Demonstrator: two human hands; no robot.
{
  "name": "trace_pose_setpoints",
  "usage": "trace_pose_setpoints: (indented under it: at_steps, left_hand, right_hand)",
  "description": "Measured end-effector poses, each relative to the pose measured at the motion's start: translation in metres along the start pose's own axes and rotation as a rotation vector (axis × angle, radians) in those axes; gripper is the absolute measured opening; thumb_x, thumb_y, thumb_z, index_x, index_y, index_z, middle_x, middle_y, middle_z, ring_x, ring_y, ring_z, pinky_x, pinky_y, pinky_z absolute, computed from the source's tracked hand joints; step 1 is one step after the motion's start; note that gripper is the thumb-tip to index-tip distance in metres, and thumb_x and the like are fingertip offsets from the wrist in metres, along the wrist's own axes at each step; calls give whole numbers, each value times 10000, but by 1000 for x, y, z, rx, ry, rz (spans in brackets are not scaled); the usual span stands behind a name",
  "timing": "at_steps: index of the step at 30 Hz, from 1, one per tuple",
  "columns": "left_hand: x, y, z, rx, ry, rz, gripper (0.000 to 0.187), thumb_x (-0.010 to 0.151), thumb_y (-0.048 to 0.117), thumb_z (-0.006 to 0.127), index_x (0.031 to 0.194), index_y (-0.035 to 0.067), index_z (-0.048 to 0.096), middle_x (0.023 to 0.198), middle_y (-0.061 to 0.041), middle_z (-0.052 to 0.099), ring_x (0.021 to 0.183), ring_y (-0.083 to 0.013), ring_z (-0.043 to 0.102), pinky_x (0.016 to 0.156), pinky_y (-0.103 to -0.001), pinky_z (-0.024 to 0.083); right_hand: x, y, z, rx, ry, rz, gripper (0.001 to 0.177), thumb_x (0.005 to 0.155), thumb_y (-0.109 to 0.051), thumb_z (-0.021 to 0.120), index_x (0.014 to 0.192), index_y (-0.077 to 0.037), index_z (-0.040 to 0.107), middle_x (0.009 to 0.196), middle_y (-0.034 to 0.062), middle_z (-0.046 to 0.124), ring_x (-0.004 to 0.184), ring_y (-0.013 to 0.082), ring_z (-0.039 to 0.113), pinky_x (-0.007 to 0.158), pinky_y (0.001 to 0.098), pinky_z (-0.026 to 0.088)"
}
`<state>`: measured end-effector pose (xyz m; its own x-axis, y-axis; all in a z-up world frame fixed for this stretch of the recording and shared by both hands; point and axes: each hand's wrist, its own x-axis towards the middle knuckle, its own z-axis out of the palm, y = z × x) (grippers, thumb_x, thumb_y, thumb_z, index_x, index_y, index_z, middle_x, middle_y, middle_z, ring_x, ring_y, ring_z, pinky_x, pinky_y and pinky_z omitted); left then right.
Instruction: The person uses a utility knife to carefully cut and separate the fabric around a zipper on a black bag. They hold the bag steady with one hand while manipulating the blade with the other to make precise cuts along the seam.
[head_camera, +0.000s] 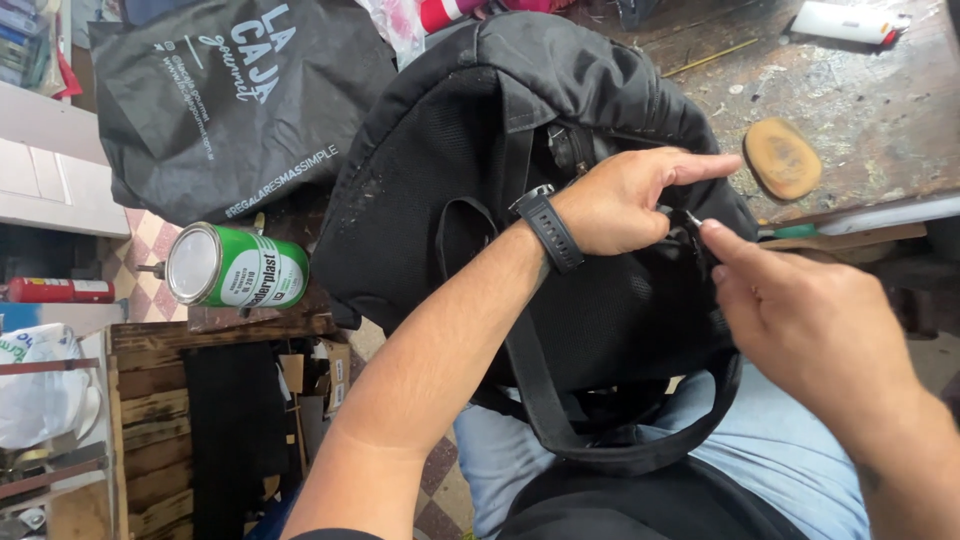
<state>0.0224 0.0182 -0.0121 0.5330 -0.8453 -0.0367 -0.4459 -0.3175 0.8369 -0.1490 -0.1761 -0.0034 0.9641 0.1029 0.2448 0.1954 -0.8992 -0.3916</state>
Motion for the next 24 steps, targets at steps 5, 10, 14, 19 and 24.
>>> trace_pose_setpoints:
  at_steps: [5,10,14,19,24]
  left_hand:
    - [-5,13,-4,-151,-13,-36,905,702,-97,498,1580,119,502,1637,-96,574,1561,-194,508,1245,-240,422]
    - [-5,19,-7,-112,-44,-90,941,716,-67,525,1622,172,445,1669,-44,559,868,-5,726,697,-162,525]
    - [-5,18,-7,-129,-64,-72,938,733,-53,552,1634,175,429,1686,-47,539,819,-4,651,632,-166,488]
    - [-5,23,-10,-257,-75,-124,916,767,-110,565,1635,138,412,1726,-102,465,659,3,527,544,-169,425]
    - [-4,11,-8,-223,-77,-20,923,723,-102,513,1622,88,427,1708,-125,468,1629,-208,398,1250,-225,433]
  right_hand:
    - [-16,7,-11,-36,-114,116,495,976,-259,693,1463,-345,707,904,-19,781,788,309,745,649,480,557]
    - [-33,3,-11,110,38,218,462,1057,-167,741,1514,-229,766,963,0,768,661,253,638,729,407,520]
    - [-32,-6,-4,132,56,184,522,1003,-149,725,1519,-227,735,1031,-6,790,775,208,694,738,393,544]
    - [-27,-1,10,-54,115,50,504,1017,-136,747,1508,-249,725,1054,-64,799,826,185,714,617,399,525]
    - [-31,5,20,-220,98,82,420,1083,-284,758,1502,-313,756,777,-60,697,682,171,663,582,365,509]
